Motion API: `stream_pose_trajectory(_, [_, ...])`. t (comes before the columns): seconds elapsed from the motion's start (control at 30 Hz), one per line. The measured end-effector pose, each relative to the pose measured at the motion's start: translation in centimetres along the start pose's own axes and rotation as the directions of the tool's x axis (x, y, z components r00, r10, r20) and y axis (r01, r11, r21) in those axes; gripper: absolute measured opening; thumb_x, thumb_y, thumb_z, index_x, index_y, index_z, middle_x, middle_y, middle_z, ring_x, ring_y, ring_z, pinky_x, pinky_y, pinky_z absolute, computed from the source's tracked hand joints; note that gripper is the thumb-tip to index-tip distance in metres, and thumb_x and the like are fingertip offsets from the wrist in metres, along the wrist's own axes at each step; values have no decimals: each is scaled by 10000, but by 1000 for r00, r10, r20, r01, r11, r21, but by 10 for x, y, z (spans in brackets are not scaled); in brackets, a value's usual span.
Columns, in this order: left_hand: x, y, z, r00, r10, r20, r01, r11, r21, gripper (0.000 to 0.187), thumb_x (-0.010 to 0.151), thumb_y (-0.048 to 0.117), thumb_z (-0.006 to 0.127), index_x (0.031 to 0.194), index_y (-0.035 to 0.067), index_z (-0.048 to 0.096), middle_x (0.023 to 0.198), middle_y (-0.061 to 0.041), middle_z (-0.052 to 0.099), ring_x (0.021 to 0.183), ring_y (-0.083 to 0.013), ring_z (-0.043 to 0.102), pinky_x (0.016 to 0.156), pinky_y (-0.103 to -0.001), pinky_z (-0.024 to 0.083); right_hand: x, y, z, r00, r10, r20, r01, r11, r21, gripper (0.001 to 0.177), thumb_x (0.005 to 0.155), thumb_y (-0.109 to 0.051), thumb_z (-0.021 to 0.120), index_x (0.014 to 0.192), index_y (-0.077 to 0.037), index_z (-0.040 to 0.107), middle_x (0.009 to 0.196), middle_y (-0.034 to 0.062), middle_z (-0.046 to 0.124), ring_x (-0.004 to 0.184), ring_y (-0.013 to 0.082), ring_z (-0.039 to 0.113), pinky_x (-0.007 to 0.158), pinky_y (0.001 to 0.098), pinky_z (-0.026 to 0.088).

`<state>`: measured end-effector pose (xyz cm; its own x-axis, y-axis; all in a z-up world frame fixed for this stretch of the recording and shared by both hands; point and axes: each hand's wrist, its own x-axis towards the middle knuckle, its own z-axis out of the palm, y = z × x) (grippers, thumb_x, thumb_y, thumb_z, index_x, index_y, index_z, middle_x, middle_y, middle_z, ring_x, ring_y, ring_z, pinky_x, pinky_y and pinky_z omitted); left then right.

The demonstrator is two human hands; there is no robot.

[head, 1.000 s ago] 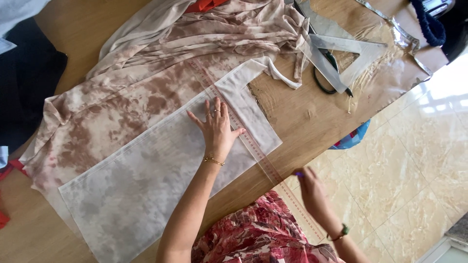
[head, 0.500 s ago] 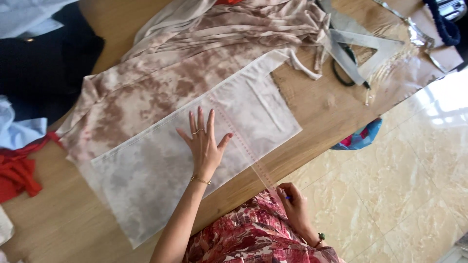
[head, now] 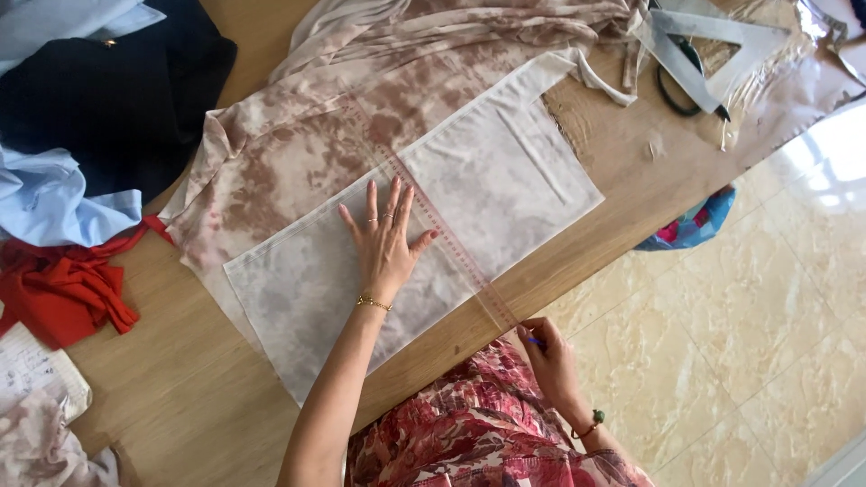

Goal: The person cuts a piece of light-colored fabric using scissors, then smooths it on the table. They use a ruler and a pen to measure and mark lines on the fabric for further cutting or sewing.

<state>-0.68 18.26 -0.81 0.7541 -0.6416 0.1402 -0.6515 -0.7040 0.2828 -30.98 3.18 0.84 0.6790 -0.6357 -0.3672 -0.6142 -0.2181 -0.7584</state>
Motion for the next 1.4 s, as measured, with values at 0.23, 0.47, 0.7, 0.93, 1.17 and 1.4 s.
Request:
stream_pose_trajectory(0.23, [2,-1,1,1000,26,3,-26,1000,5,918,934,800,235,1627,198,251,1709,5,204,1572,-299,2,1177,-712,-91,-3,3,4,997,-45,-70,46,999,15,171,972,-192,663,1032,-32,679,624,-7,495,574,71,353,500,282,300])
stream_pose_trajectory(0.47, [6,0,-3,999,0,47,-1,1000,20,896,924,806,222,1626,249,225,1705,12,166,1572,-283,36,1177,-713,-61,1,5,5,991,-104,-79,106,994,25,175,954,-181,676,1028,-23,656,684,10,614,613,69,470,526,265,403])
stream_pose_trajectory(0.7, [7,1,-3,999,-9,40,8,1000,28,880,929,808,246,1634,285,183,1710,-12,139,1571,-284,77,1183,-713,-32,-2,-7,1,993,-87,-84,84,996,-31,192,938,-209,694,1030,-44,665,716,28,648,610,87,500,523,281,410])
stream_pose_trajectory(0.93, [8,3,-5,998,-28,59,27,999,22,888,919,809,307,1630,290,187,1711,-10,129,1572,-275,72,1189,-707,-24,9,-9,-5,944,-304,-129,276,941,-197,178,954,-192,656,1055,-47,675,879,45,639,684,114,546,557,269,468])
stream_pose_trajectory(1.17, [20,15,-22,996,-38,80,42,998,-39,904,837,676,617,1530,133,413,1669,-15,249,1559,-275,90,1175,-701,-57,70,-112,-24,811,-552,-196,531,834,-149,197,1083,-126,535,1050,-42,710,985,109,631,872,188,605,751,297,525])
stream_pose_trajectory(1.4, [31,25,-38,984,-45,170,33,997,74,971,762,662,719,1459,33,473,1574,-80,399,1490,-334,258,1131,-758,-57,163,-187,37,861,-508,26,493,846,204,205,1040,-125,605,1161,2,713,1025,100,764,926,163,720,815,288,579])
